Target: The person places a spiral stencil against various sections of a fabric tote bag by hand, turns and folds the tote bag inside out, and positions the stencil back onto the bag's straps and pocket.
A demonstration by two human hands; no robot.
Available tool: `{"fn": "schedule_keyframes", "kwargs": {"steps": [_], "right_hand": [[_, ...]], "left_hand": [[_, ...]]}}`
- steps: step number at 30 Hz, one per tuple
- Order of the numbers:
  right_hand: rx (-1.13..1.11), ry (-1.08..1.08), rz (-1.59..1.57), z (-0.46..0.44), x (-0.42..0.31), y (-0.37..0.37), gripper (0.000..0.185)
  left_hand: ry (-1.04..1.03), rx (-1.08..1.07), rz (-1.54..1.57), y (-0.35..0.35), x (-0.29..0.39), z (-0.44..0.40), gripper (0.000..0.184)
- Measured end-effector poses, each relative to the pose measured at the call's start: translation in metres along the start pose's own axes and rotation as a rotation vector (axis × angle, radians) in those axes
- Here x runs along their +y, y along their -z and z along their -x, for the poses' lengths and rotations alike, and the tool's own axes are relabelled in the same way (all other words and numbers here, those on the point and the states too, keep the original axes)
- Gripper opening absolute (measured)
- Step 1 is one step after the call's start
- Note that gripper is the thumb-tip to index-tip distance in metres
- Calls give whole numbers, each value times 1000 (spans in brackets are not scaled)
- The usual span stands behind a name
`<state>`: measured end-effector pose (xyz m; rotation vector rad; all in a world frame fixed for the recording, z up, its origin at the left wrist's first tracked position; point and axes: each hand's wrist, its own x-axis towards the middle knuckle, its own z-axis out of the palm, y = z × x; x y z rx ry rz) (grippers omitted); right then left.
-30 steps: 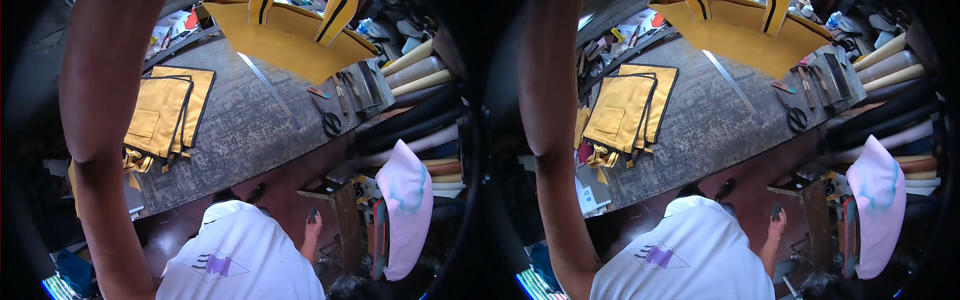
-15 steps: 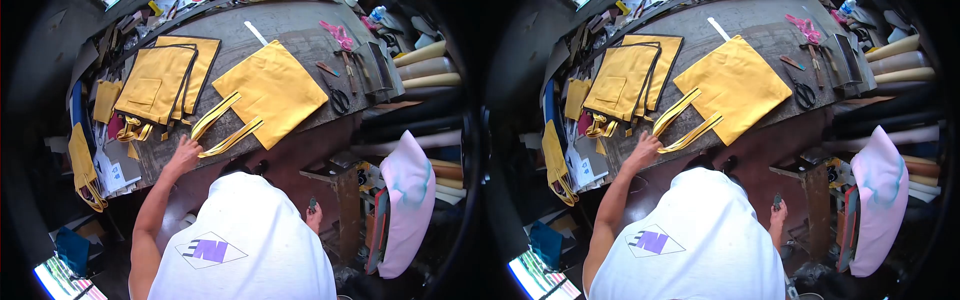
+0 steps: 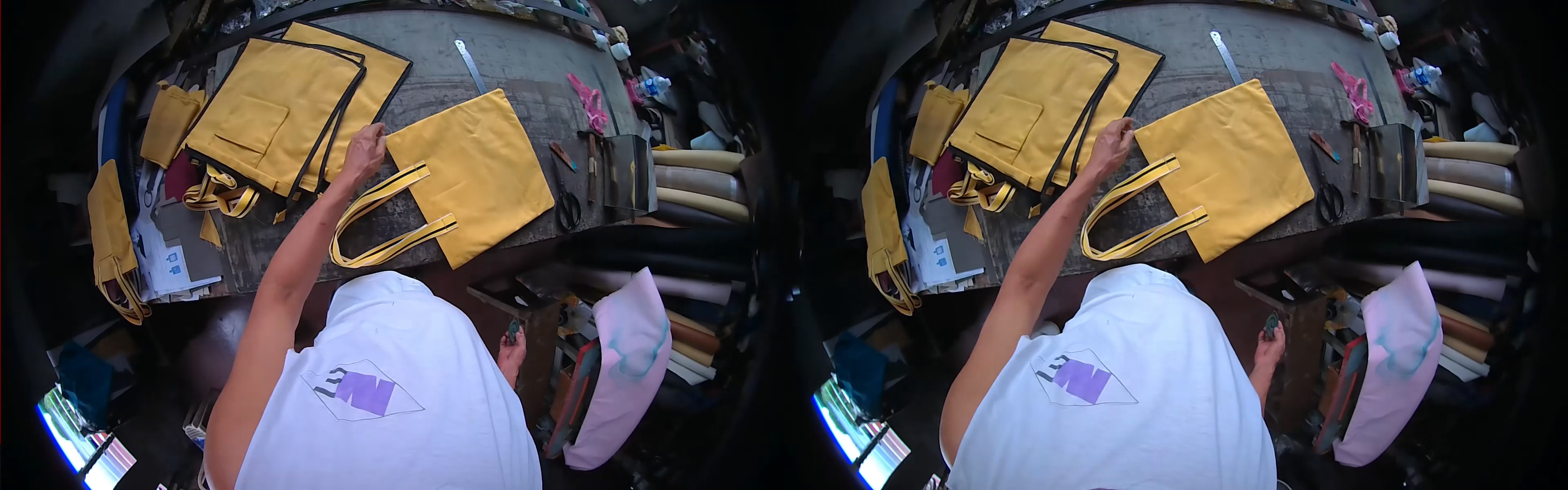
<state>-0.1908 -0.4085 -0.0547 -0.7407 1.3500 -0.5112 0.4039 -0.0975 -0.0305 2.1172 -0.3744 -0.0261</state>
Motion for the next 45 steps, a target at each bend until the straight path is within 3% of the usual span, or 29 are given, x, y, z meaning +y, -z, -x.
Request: {"fn": "schedule_keyframes", "kwargs": {"steps": [3,4,8,11,17,24,27,32,39,45], "right_hand": [[11,55,-27,22,-24,-42,38],[-30,78,-45,30,-32,-59,38],[-210,132,-42,56,-63,-136,37],[-361,137,12,48,-81,-202,37],[-675,16,47,4,-92,-355,35],[-904,-135,184,-5,-62,-489,34],[-964,-21,332,4,-58,-536,31],[-1017,182,628,22,-47,-615,30],[-1065,189,866,7,-28,-629,25],[-1047,198,885,25,-45,-605,26]], "left_hand": [[570,-92,277,-42,-39,-28,23],[666,-124,407,-26,-12,-28,21],[602,-112,428,-35,-30,-23,24],[803,-279,553,-15,-7,-33,27],[553,-174,219,-25,2,-47,32],[656,-125,406,-9,-7,-40,28],[519,-21,254,-11,3,-33,29],[616,18,410,-14,7,-26,26],[628,214,439,-20,40,-9,25],[502,179,343,-13,56,-11,18]]}}
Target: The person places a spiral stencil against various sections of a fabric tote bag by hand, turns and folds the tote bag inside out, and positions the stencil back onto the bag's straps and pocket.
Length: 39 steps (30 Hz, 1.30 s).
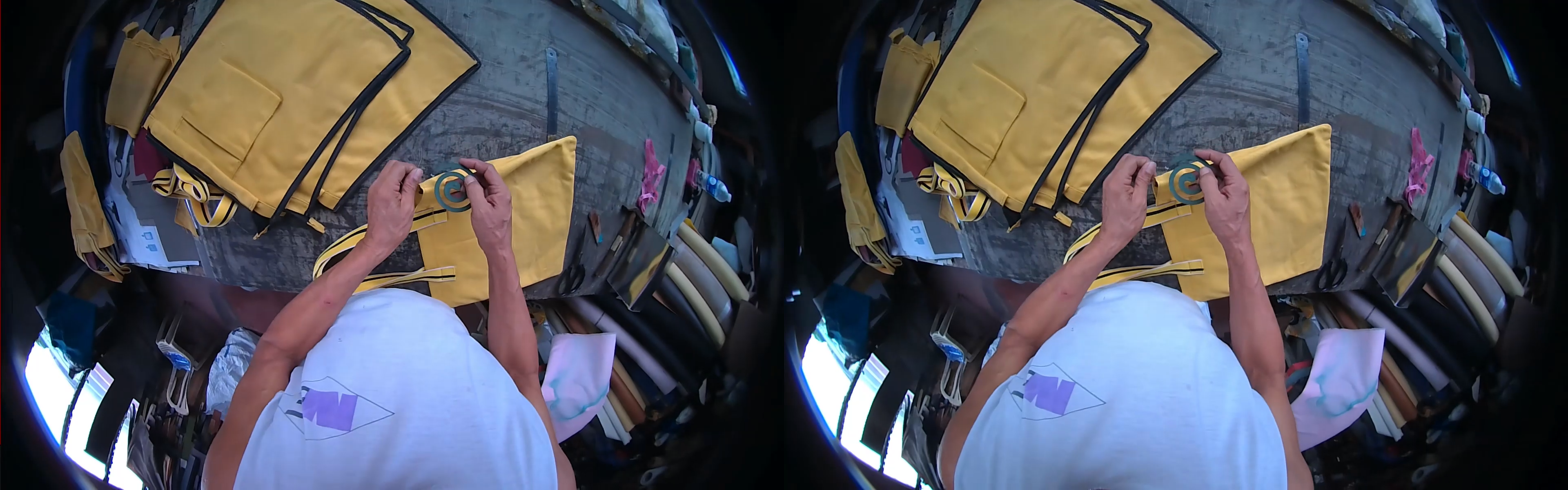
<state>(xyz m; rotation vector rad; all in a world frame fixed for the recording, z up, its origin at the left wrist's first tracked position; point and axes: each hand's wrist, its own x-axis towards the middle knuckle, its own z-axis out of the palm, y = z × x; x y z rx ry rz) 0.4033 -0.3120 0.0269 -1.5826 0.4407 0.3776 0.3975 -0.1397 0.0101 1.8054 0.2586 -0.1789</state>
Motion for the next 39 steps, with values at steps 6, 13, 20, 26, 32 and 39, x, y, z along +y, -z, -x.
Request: {"fn": "schedule_keyframes", "kwargs": {"steps": [6,13,20,26,32,39], "right_hand": [[45,1,38,18,-10,1,28],[34,10,27,17,-13,1,28],[10,-5,51,17,-17,2,28],[-17,-53,50,18,-13,5,29],[26,-72,-105,17,-10,6,29],[230,56,-458,31,-6,47,30]], "left_hand": [[-143,-70,-65,3,11,-9,15],[-210,-106,-117,7,15,-10,11],[-273,-112,-147,7,13,-11,13],[-253,-66,-120,11,22,-18,11],[-110,162,-249,33,11,-36,9],[-433,-20,-570,34,7,-15,42]]}}
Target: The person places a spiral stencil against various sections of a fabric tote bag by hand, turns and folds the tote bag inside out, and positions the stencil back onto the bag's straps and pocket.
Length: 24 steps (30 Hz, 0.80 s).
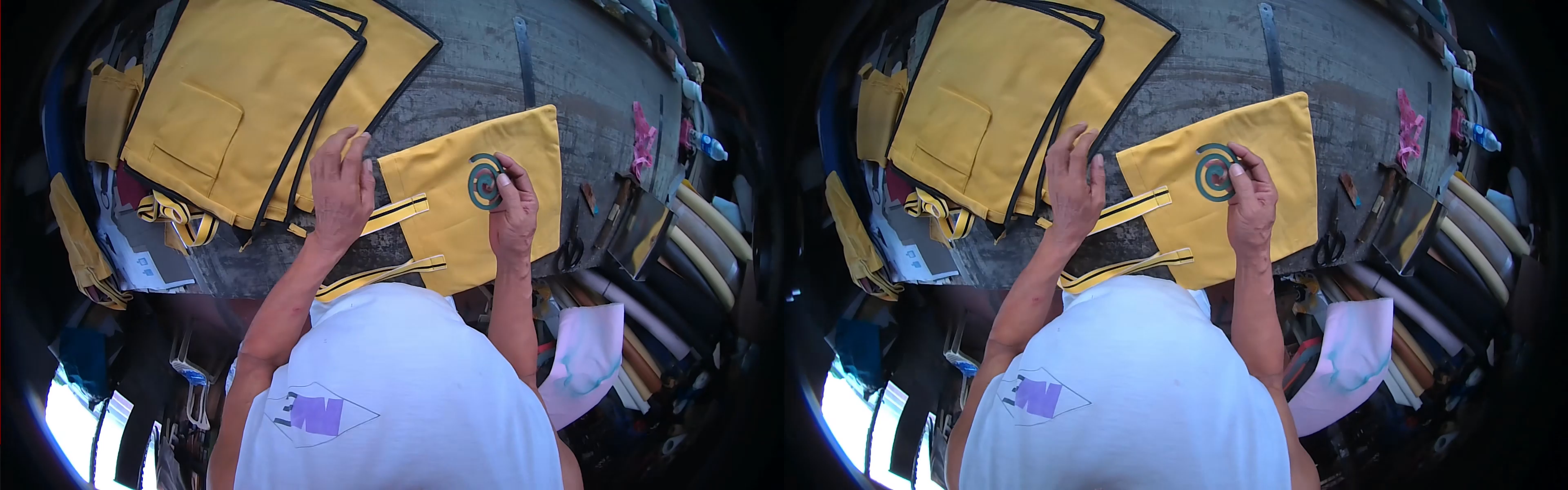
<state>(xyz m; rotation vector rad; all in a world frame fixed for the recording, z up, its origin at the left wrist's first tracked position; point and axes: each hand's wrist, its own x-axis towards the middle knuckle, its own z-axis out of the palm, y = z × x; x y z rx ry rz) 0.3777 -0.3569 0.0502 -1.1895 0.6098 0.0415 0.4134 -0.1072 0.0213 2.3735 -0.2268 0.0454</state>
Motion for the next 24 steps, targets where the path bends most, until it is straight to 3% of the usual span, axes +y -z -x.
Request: {"fn": "schedule_keyframes", "kwargs": {"steps": [3,5,10,14,18,24], "right_hand": [[105,-9,-25,20,7,57,31],[140,-52,-9,48,27,95,31],[208,-118,-83,112,108,167,31],[260,-25,-235,120,114,159,28],[262,11,-268,118,119,160,28],[245,32,-251,117,125,165,29]], "left_hand": [[-435,-318,-233,-22,3,8,47],[-387,-471,-327,-48,-35,14,58],[-401,-454,-370,-51,-32,17,59],[-455,-344,-368,-44,-17,28,48],[-702,-384,-210,-60,1,56,33],[-628,-268,-87,-77,11,62,19]]}}
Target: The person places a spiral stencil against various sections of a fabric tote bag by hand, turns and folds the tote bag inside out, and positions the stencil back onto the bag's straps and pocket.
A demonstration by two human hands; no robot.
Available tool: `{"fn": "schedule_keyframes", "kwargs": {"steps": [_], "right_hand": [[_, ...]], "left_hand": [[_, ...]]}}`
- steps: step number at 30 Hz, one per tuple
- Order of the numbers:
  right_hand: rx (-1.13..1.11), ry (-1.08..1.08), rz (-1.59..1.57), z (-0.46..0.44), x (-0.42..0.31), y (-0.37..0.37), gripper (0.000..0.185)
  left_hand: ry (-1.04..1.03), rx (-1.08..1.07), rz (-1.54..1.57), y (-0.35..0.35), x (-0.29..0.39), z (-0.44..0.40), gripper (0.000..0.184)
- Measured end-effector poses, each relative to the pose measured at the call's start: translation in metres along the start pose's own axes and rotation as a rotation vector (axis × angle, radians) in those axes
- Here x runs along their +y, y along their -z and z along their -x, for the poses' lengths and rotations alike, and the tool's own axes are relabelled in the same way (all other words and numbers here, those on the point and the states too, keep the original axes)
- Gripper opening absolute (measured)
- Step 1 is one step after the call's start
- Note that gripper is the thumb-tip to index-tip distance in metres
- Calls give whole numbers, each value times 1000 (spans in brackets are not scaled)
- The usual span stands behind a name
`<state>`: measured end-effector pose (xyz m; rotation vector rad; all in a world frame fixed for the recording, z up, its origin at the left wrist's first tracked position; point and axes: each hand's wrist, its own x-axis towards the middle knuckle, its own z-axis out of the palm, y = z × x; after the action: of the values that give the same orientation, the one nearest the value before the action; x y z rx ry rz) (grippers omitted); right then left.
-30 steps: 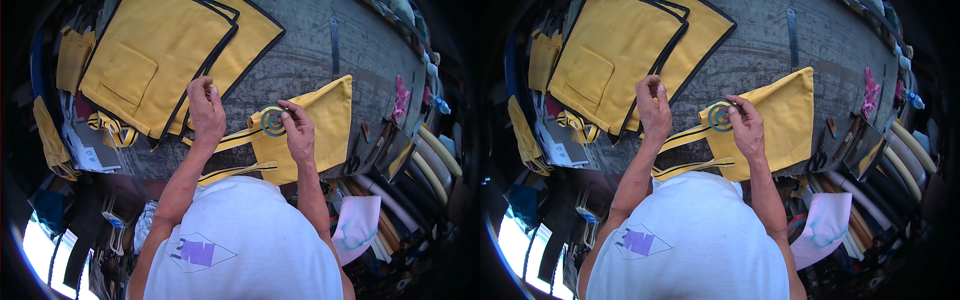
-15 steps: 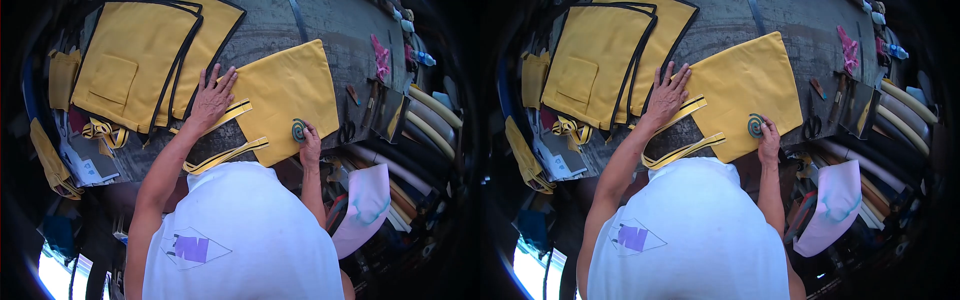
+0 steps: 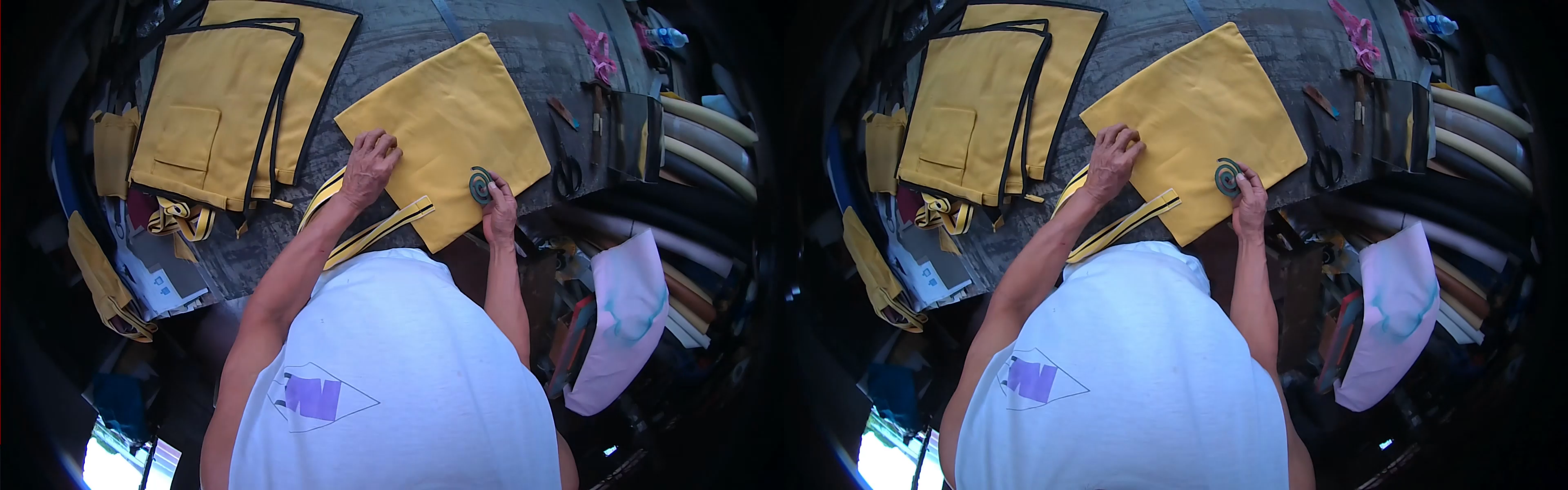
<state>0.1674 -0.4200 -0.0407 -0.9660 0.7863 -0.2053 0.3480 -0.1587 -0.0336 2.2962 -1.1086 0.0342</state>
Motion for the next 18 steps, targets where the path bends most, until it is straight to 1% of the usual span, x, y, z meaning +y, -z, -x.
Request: {"fn": "schedule_keyframes", "kwargs": {"steps": [1,4,7,10,13,14,16,18], "right_hand": [[3,7,15,-1,1,0,28],[-12,12,32,0,6,-9,28],[-80,-6,32,4,7,-43,28],[-141,-13,86,3,11,-81,31],[-154,-37,46,-5,13,-98,31],[-163,-36,58,-6,12,-105,31],[-182,-34,82,-8,9,-115,32],[-221,-13,194,-12,16,-113,32]], "left_hand": [[24,3,0,1,1,-1,19],[201,109,120,7,2,12,16],[281,175,175,7,-2,28,17],[325,160,162,8,3,32,19],[318,155,111,11,21,14,19],[259,137,87,10,21,10,19],[239,100,43,-3,14,7,16],[234,76,32,-6,12,7,14]]}}
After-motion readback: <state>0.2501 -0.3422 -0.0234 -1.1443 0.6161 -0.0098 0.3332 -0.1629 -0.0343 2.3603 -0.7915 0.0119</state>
